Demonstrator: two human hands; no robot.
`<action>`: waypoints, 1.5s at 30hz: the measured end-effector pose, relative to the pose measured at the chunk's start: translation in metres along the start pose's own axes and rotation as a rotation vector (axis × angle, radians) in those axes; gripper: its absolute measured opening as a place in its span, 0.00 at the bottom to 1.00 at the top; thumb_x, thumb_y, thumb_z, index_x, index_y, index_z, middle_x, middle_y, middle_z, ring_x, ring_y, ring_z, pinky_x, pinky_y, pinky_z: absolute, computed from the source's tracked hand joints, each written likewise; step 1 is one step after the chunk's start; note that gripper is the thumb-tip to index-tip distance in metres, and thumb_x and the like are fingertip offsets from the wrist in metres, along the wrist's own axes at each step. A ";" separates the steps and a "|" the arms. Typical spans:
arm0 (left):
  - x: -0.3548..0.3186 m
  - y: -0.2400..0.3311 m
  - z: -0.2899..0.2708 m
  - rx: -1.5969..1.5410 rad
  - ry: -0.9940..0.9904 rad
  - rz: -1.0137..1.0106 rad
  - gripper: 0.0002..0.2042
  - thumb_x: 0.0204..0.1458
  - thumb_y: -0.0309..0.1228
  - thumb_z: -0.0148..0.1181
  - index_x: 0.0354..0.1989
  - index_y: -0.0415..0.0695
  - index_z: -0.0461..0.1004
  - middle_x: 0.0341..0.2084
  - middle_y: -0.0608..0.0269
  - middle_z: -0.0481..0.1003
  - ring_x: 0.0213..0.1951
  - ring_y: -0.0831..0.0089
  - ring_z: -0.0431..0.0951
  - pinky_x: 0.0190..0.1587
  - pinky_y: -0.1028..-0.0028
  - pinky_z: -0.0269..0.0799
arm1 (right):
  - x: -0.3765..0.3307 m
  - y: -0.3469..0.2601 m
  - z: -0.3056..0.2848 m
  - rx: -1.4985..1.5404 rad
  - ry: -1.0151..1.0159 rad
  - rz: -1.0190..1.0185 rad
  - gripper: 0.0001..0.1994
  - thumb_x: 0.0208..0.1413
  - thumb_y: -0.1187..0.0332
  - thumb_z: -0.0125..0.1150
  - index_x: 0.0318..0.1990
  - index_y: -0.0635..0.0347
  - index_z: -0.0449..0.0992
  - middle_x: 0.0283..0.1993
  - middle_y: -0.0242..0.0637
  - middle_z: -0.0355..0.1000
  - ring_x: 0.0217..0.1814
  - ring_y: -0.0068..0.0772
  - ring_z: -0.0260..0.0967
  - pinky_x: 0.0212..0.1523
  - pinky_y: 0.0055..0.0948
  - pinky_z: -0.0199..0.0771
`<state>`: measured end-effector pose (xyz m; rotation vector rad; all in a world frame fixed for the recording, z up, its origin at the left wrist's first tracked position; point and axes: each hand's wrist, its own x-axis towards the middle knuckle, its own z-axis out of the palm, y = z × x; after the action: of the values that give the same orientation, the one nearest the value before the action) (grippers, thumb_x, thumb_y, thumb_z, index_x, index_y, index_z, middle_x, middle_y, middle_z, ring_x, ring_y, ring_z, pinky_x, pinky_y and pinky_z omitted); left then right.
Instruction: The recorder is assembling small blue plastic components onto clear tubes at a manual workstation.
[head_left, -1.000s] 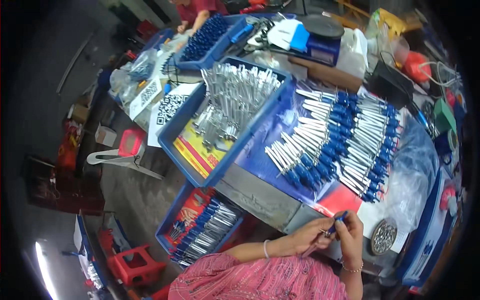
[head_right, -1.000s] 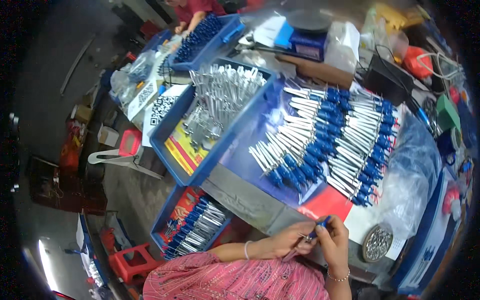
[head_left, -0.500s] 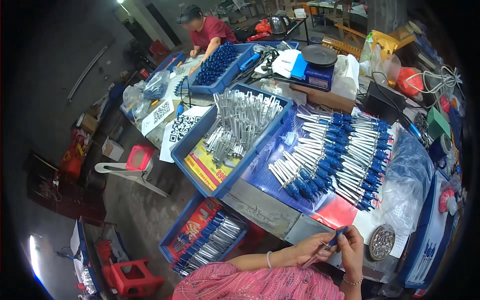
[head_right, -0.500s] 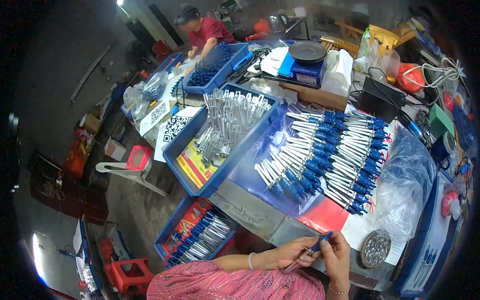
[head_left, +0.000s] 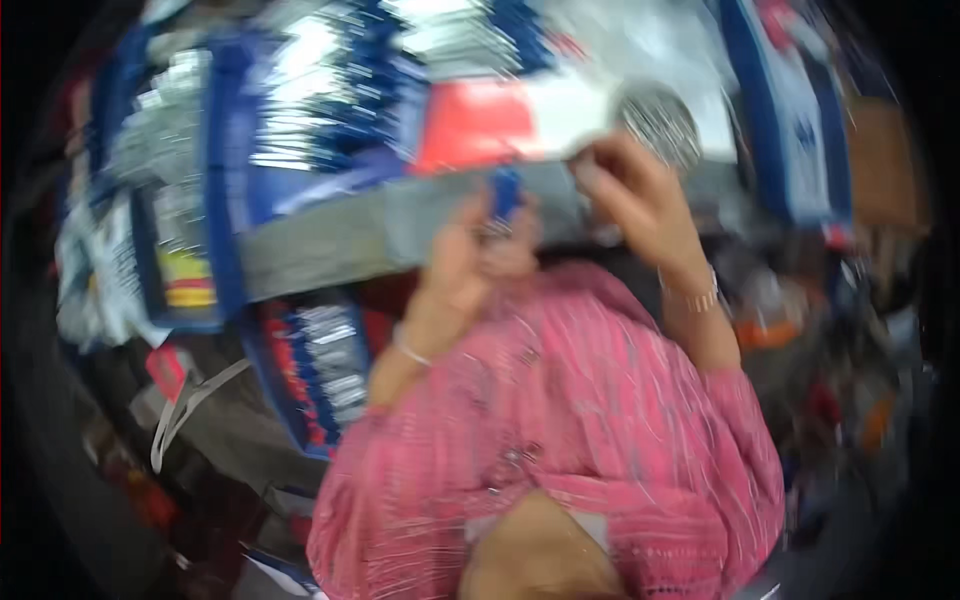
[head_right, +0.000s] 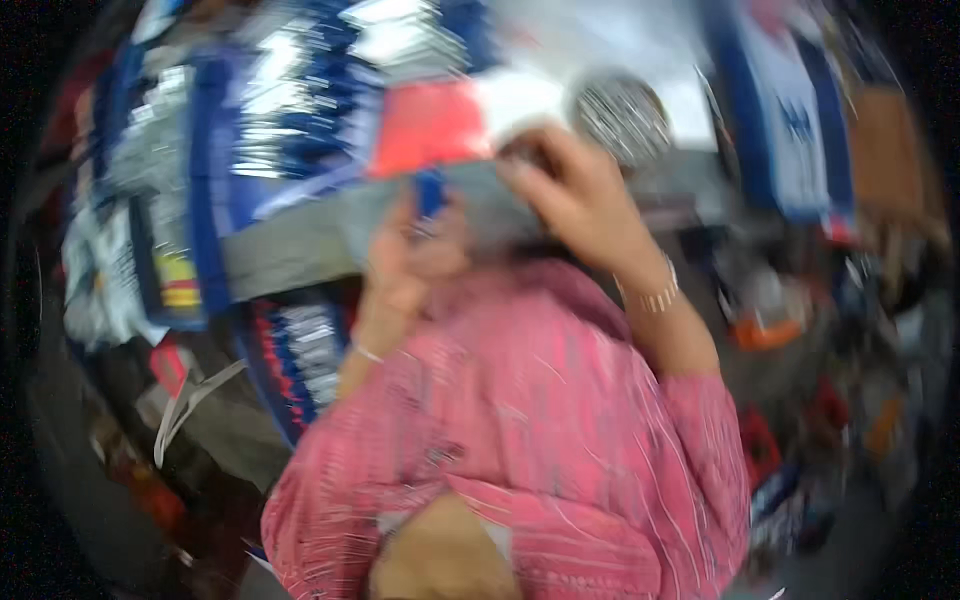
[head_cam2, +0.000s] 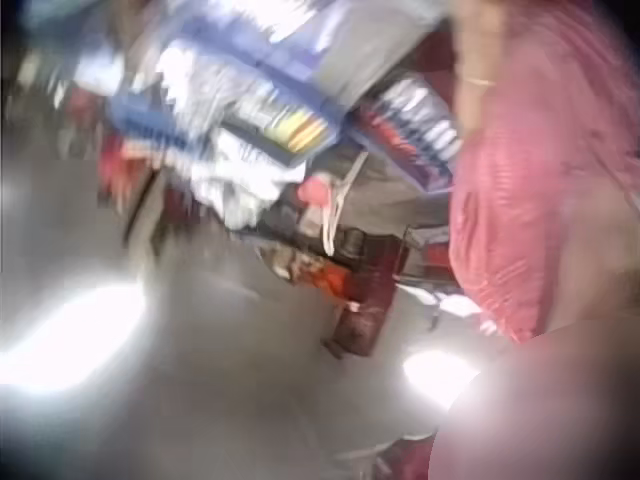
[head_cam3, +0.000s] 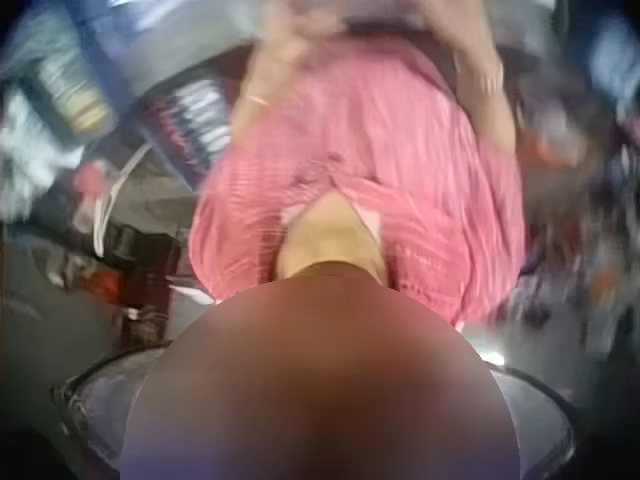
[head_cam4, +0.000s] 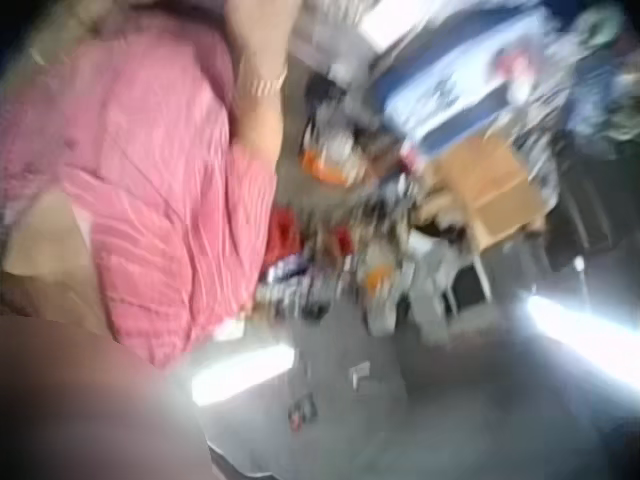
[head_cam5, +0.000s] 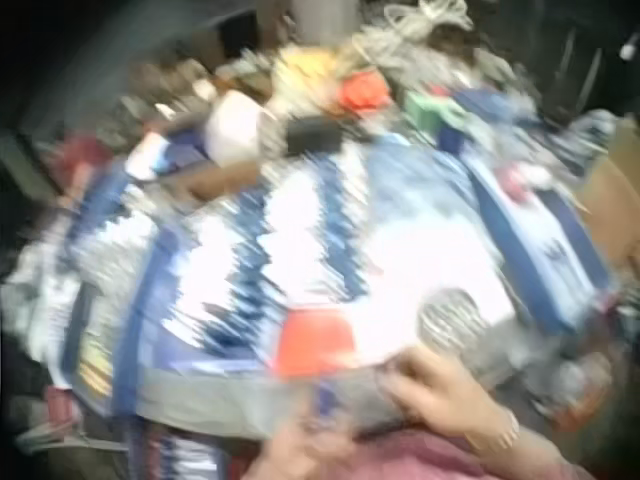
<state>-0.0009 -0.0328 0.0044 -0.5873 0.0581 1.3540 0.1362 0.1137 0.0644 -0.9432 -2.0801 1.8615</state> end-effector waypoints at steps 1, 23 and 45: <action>0.001 -0.005 0.007 0.175 -0.159 0.136 0.20 0.56 0.44 0.42 0.39 0.36 0.65 0.23 0.60 0.66 0.14 0.80 0.57 0.15 0.83 0.52 | 0.005 0.018 -0.013 -0.010 0.050 -0.209 0.09 0.52 0.72 0.53 0.40 0.64 0.69 0.34 0.29 0.67 0.34 0.16 0.63 0.34 0.16 0.63; 0.032 -0.004 -0.008 0.108 -0.155 0.008 0.21 0.55 0.43 0.45 0.40 0.33 0.63 0.23 0.62 0.64 0.14 0.83 0.57 0.15 0.84 0.53 | 0.037 0.068 -0.095 -1.079 0.258 -0.167 0.05 0.45 0.73 0.51 0.30 0.65 0.66 0.27 0.48 0.66 0.30 0.47 0.64 0.31 0.35 0.63; 0.028 0.006 -0.014 0.096 -0.171 0.047 0.18 0.57 0.42 0.42 0.40 0.38 0.65 0.23 0.58 0.69 0.13 0.82 0.59 0.15 0.83 0.53 | 0.028 0.007 0.009 0.365 -0.130 0.140 0.10 0.46 0.77 0.53 0.38 0.62 0.65 0.29 0.30 0.67 0.31 0.16 0.65 0.28 0.12 0.60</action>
<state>0.0037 -0.0127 -0.0199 -0.3896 -0.0021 1.4347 0.1115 0.1224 0.0485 -0.9123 -1.6852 2.3257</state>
